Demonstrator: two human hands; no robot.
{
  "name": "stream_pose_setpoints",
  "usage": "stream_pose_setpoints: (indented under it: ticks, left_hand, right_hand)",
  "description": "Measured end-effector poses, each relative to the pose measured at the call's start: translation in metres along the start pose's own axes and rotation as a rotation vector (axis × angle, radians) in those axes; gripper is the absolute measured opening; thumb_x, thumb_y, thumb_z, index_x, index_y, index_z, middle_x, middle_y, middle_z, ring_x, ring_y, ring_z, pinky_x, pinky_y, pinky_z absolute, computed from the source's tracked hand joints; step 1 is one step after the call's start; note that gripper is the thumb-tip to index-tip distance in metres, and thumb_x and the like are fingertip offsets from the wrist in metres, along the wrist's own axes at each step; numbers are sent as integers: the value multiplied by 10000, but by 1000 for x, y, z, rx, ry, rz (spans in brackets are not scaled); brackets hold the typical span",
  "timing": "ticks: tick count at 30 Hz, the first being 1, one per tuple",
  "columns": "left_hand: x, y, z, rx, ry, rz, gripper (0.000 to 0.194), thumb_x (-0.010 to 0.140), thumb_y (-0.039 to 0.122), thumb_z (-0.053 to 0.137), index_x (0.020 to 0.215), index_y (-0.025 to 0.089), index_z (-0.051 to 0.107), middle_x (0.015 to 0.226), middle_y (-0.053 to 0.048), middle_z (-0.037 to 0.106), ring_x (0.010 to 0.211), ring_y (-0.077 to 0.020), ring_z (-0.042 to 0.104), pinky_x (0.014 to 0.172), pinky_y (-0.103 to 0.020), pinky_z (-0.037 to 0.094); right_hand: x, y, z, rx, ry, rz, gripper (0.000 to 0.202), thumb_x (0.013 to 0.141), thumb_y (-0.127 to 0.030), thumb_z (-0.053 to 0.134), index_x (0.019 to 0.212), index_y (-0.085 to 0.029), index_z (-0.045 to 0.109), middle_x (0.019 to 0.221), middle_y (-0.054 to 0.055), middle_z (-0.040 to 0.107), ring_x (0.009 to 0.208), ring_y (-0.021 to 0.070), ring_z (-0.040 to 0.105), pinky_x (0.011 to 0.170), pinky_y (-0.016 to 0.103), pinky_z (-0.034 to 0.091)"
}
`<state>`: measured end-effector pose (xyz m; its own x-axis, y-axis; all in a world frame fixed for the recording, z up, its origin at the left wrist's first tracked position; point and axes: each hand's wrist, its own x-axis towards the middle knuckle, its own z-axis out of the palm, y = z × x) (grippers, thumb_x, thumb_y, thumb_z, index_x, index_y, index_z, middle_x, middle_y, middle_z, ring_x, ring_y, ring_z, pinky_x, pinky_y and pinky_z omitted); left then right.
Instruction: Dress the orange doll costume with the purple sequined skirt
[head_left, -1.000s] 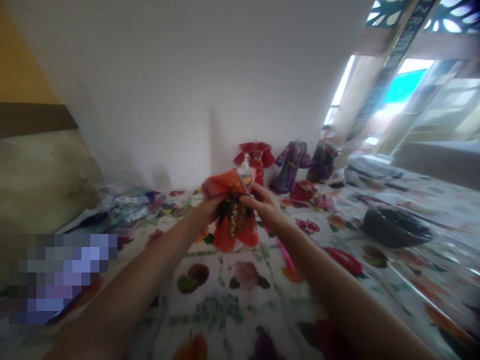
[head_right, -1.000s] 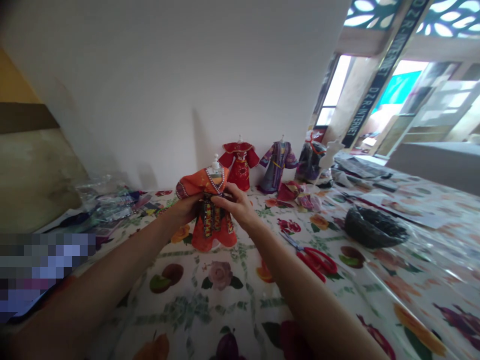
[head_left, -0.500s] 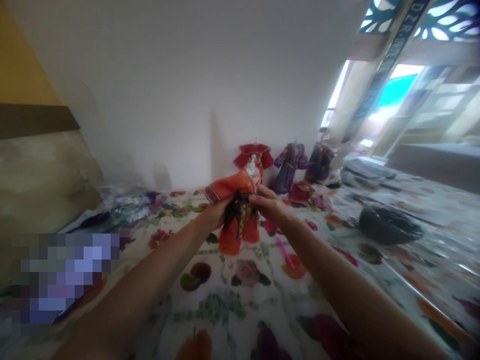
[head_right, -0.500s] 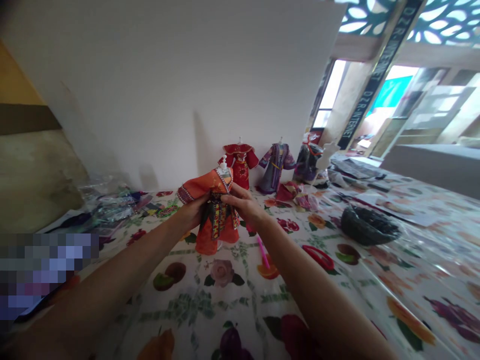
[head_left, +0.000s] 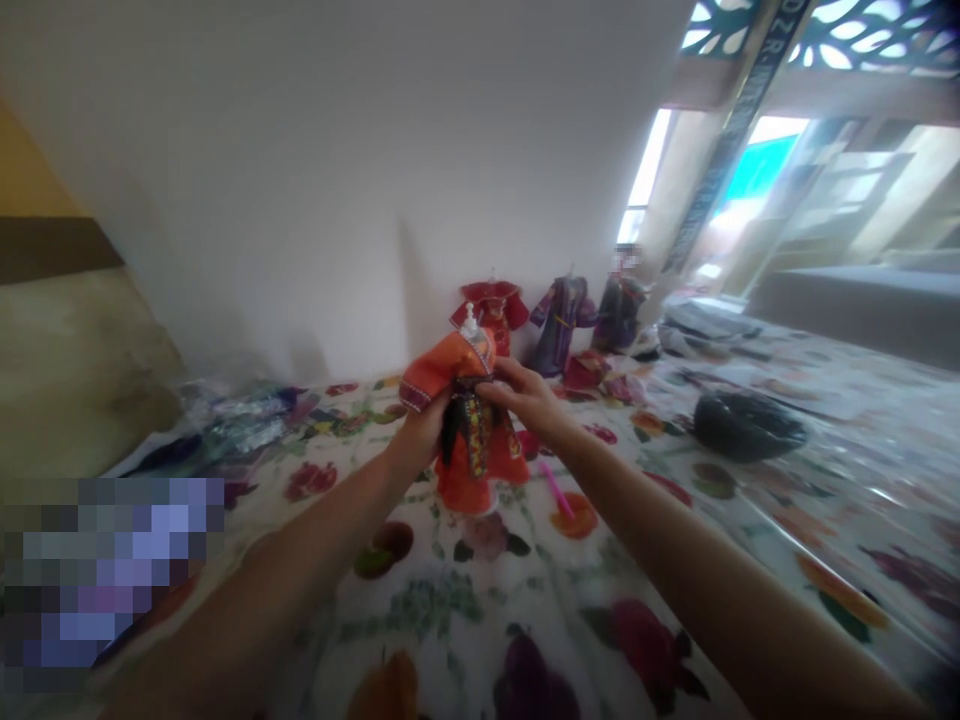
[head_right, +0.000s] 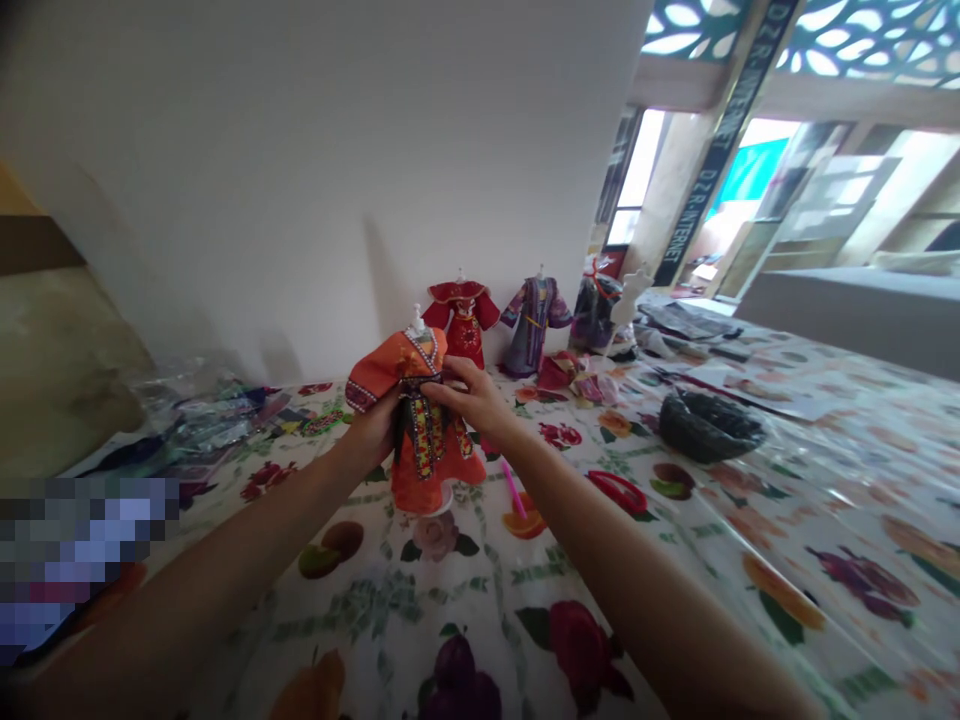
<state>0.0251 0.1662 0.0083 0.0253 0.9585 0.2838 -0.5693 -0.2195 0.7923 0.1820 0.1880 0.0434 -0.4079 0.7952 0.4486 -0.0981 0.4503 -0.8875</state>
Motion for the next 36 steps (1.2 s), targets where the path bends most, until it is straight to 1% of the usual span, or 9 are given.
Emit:
stream_pose_setpoints:
  ticks: [3,6,10,13,20,24,29,34,36]
  left_hand:
    - [-1,0,0,14,9,1,452,766,407,751,1161,198,682,1147,-54,727,1179,-270,608,1043,-400,436]
    - [-2,2,0,27,40,17,472,751,411,765,1166,205,678,1127,-49,733,1186,-270,605,1039,-395,444]
    - [-6,8,4,63,21,15,450,776,407,743,1171,203,673,1145,-51,724,1196,-269,599,1043,-398,441]
    - [-8,13,7,86,36,9,452,759,409,751,1155,201,679,1121,-48,731,1212,-272,586,1039,-390,441]
    - [-9,16,12,88,49,-46,444,722,391,767,1114,192,704,1066,-50,747,1179,-289,603,1019,-391,452]
    - [-9,16,13,96,32,-72,424,713,376,769,1094,200,713,1104,-47,740,1199,-301,593,1025,-396,457]
    - [-6,16,10,114,53,-63,360,712,334,762,1051,216,727,1077,-34,747,1185,-286,601,1026,-382,468]
    - [-7,16,7,92,73,-49,306,719,300,761,1008,200,739,1032,-42,756,1138,-276,632,1018,-391,487]
    - [-9,17,7,112,86,-45,288,713,300,767,981,194,746,1006,-43,760,1114,-273,646,1016,-388,492]
  right_hand:
    - [-1,1,1,-52,68,-28,340,727,-397,791,1023,-245,719,1095,33,654,975,205,635,891,368,526]
    - [-2,4,2,-56,108,-16,370,710,-408,800,1028,-238,715,1076,36,638,957,198,633,881,358,527]
    - [-1,7,5,-36,110,-22,369,716,-430,790,1024,-241,714,1006,27,644,923,193,631,851,353,530]
    - [-1,7,7,22,77,-39,347,713,-424,790,1005,-247,723,1003,25,642,931,192,626,842,340,527]
    - [-2,5,4,55,-10,-85,358,736,-418,783,1065,-288,725,1152,30,606,1126,232,577,965,388,493]
    - [-1,5,2,20,-35,-93,376,722,-422,792,1064,-281,729,1175,41,580,1151,238,554,967,390,494]
    - [-2,7,3,25,-29,-111,367,726,-422,796,1050,-264,728,1189,46,552,1145,221,548,1005,379,474]
    - [-2,15,8,57,29,-145,431,667,-403,841,1052,-247,726,1321,57,480,1267,222,482,1108,370,386]
    - [-1,18,9,84,29,-161,445,659,-403,846,1060,-251,727,1347,52,477,1301,223,462,1129,359,361]
